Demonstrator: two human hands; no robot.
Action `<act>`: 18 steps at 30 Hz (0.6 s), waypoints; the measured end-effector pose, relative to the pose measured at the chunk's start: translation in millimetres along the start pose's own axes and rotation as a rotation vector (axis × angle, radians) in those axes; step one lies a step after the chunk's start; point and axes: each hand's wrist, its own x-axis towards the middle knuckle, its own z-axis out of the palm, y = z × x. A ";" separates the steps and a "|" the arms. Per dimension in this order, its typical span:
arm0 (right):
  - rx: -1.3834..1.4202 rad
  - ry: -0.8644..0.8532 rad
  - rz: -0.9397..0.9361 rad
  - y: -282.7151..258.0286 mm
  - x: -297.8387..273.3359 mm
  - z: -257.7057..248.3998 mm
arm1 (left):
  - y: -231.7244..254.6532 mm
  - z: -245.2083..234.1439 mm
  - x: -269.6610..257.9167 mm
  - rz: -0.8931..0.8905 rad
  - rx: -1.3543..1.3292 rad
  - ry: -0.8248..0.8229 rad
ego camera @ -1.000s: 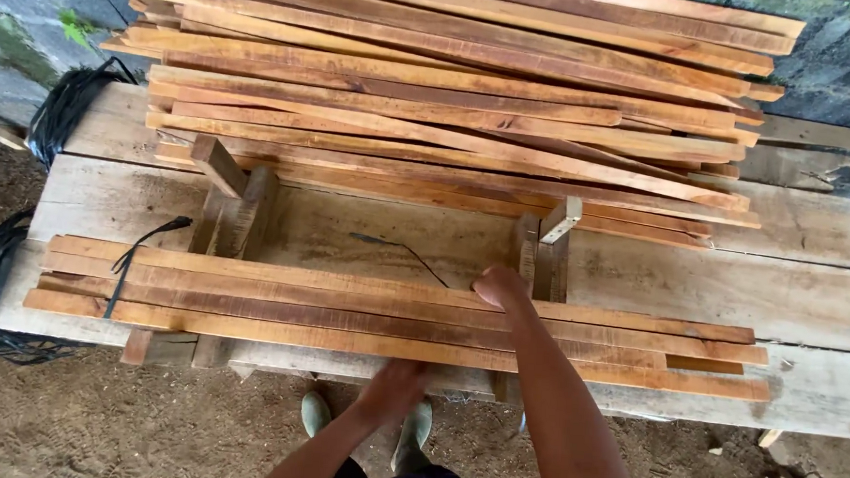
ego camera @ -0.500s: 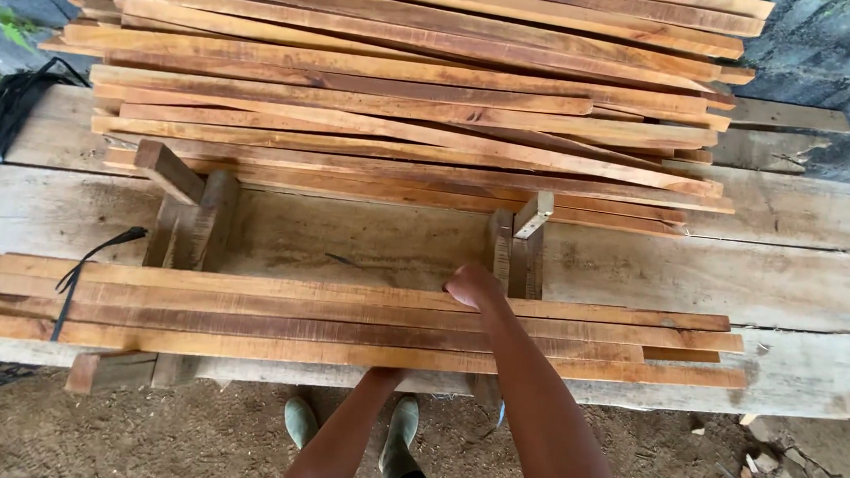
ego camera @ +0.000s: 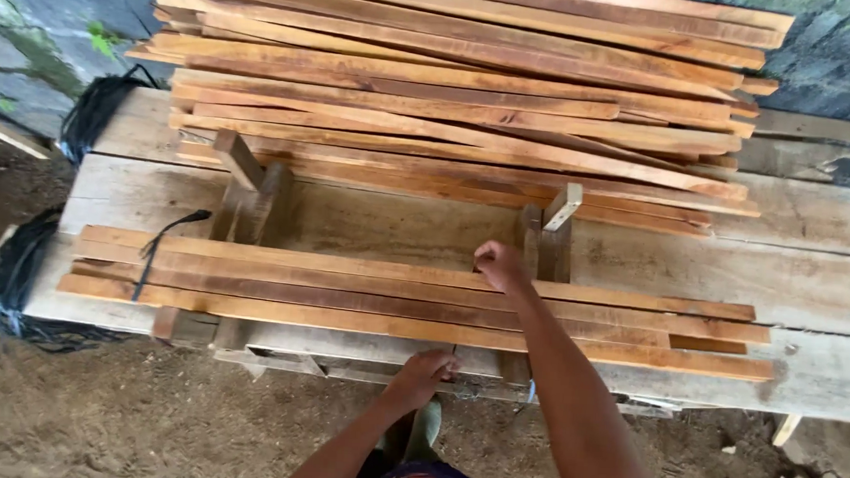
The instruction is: Bundling thin wooden strips together using black plastic ties.
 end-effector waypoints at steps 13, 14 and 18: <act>0.240 0.000 -0.027 -128.8 -130.4 -3.9 | 66.3 -34.9 -20.6 -0.124 -0.341 -0.077; 0.309 -0.033 -0.033 -129.8 -140.6 -4.5 | 65.5 -34.8 -23.6 -0.116 -0.418 -0.087; 0.443 -0.070 -0.006 -142.8 -161.8 -14.5 | 73.4 -40.7 -18.6 -0.140 -0.517 -0.128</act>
